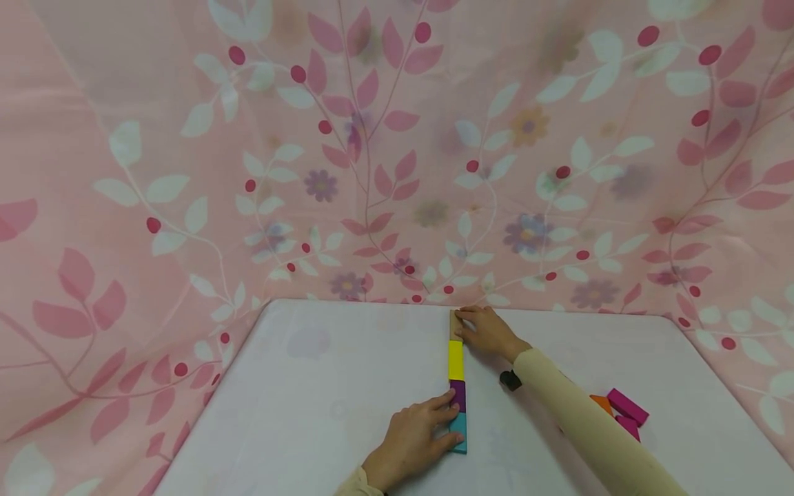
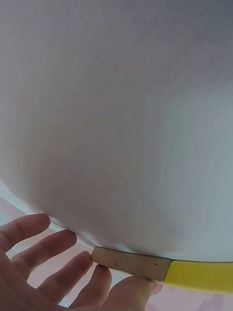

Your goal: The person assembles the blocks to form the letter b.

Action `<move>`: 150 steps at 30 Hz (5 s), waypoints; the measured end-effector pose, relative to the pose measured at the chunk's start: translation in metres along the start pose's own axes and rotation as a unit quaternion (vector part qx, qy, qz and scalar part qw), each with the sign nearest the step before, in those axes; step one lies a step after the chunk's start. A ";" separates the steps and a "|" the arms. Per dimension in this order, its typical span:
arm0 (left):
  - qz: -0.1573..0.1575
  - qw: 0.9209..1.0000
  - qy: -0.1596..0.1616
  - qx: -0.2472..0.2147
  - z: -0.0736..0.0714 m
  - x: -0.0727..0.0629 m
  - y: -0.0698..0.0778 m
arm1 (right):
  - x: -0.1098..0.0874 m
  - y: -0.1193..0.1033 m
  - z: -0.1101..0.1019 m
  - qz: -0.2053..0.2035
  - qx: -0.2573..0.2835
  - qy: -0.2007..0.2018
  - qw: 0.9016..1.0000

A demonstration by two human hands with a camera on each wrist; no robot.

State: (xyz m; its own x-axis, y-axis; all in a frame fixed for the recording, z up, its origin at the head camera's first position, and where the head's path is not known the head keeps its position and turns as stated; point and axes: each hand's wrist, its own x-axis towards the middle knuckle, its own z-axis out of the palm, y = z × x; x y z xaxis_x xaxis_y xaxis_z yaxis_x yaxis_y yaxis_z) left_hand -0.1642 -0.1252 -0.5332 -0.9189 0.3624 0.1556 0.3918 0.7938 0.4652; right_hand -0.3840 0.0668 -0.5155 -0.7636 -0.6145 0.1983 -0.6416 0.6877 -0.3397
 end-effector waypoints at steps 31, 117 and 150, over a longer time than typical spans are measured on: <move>-0.009 1.000 -0.013 -0.013 -0.005 0.001 0.002 | -0.007 0.003 0.004 0.011 0.026 -0.013 1.000; 0.004 1.000 0.011 -0.011 -0.003 -0.002 0.000 | -0.182 0.039 -0.085 0.032 0.017 -0.036 0.999; -0.021 1.000 -0.007 -0.012 -0.004 -0.001 0.003 | -0.136 0.000 -0.047 0.047 0.015 0.003 0.999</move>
State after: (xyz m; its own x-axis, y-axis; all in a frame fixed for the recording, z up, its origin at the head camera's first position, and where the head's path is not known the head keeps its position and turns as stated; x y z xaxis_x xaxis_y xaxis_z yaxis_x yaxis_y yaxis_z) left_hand -0.1621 -0.1255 -0.5288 -0.9335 0.3365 0.1238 0.3523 0.7968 0.4910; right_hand -0.2838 0.1683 -0.4997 -0.8213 -0.5445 0.1704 -0.5643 0.7310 -0.3838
